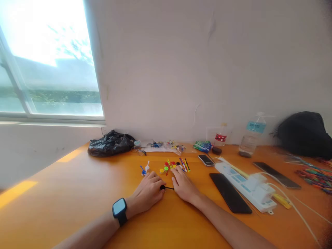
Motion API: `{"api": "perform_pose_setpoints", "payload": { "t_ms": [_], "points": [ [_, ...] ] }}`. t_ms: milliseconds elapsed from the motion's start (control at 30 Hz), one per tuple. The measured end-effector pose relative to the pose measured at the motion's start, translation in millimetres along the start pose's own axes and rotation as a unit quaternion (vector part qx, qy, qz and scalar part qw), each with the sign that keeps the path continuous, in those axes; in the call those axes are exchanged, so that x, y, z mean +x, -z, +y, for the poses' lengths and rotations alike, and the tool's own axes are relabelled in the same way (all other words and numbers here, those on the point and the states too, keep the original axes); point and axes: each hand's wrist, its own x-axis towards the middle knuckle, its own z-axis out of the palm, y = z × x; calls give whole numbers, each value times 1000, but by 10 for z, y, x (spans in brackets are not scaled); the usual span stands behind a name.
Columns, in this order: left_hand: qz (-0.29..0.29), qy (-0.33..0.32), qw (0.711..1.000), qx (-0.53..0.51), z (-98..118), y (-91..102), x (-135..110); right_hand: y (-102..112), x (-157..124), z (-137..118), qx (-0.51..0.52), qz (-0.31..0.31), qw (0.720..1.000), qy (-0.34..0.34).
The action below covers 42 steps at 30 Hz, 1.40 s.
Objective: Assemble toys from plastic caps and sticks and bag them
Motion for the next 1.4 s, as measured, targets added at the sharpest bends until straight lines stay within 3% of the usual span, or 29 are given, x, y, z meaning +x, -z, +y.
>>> {"api": "perform_pose_setpoints", "payload": {
  "t_ms": [133,433,633,767,933,1133,1233,1400],
  "points": [
    [8,-3,1000,5,-28,-5,16,-13,-24,3,-36,-10,999,-11],
    [40,96,994,43,-98,412,112,134,-70,-103,-45,-6,999,10],
    [23,152,988,-17,-422,277,29,164,-47,-108,-50,-8,999,15],
    [35,155,985,-59,-491,211,-1,178,-39,-95,-52,-12,999,-8],
    [22,160,984,-78,-527,291,15,208,-50,-92,-84,-23,995,-39],
    [49,189,981,-2,-595,384,-3,221,-88,-90,-98,-34,994,-38],
    [62,179,982,27,-530,393,-2,197,-99,-77,-83,-33,996,-19],
    [33,70,997,-19,-310,388,39,175,-122,-82,-25,-43,999,16]
  ]
}}
